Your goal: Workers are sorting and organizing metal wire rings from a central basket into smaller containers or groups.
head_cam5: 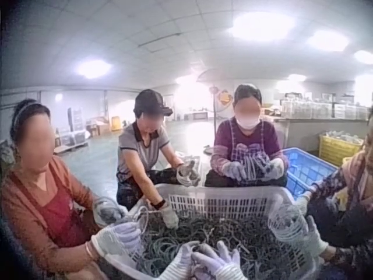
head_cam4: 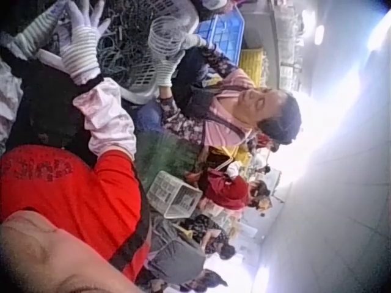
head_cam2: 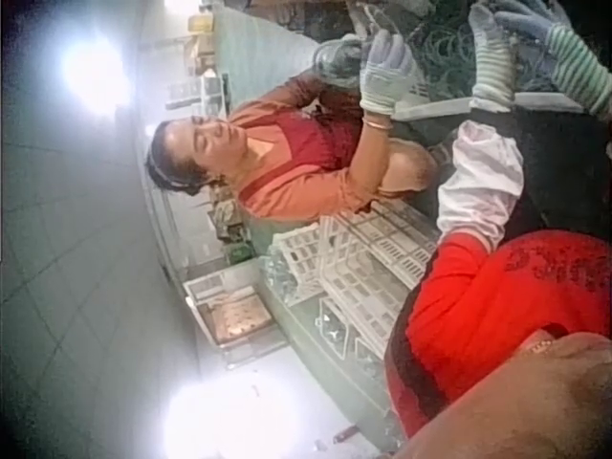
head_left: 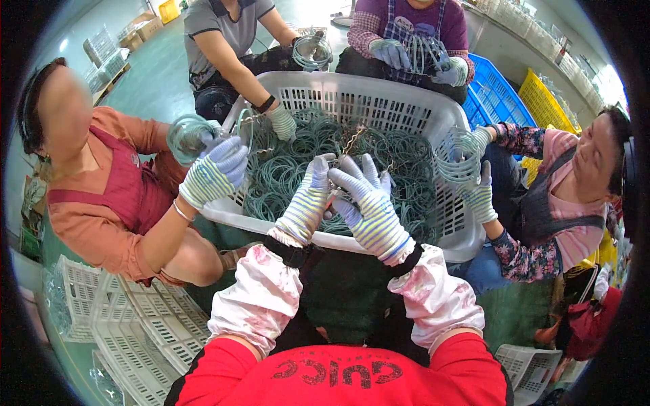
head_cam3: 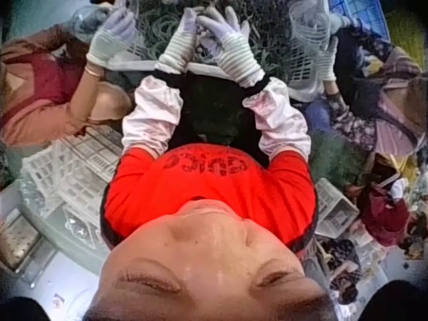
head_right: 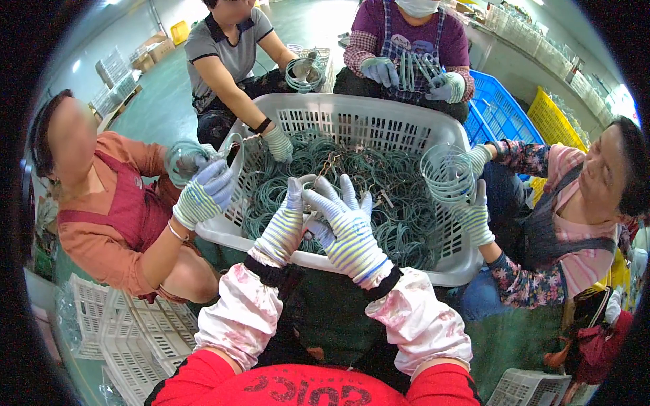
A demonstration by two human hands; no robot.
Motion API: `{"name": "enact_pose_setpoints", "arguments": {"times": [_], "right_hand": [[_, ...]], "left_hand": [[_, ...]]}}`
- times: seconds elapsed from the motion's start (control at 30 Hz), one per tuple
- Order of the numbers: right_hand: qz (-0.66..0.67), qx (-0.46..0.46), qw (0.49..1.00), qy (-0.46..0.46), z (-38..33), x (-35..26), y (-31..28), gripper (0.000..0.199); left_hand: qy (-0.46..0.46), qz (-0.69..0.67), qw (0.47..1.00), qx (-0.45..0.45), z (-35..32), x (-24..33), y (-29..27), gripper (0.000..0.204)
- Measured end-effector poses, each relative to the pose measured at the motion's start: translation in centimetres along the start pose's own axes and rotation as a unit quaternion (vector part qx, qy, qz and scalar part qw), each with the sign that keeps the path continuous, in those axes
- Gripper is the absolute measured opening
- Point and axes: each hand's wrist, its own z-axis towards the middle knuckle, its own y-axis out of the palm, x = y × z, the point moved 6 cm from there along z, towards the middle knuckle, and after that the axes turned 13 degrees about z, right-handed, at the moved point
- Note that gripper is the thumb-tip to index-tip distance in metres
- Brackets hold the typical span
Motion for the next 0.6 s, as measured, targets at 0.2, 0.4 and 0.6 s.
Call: {"name": "enact_pose_setpoints", "arguments": {"times": [0.2, 0.4, 0.6], "right_hand": [[0.228, 0.318, 0.914, -0.106, -0.2, 0.4, -6.4, 0.024], [0.759, 0.039, 0.601, 0.249, 0.9, 8.3, 1.2, 0.045], [0.746, 0.088, 0.577, 0.321, 1.1, 7.1, 1.0, 0.039]], "left_hand": [[-0.016, -0.2, 0.975, -0.093, -0.6, 1.5, -0.5, 0.084], [-0.02, -0.325, 0.929, -0.175, -0.3, 1.5, 0.5, 0.073], [0.002, -0.3, 0.933, -0.199, -0.5, 1.9, 0.4, 0.077]]}}
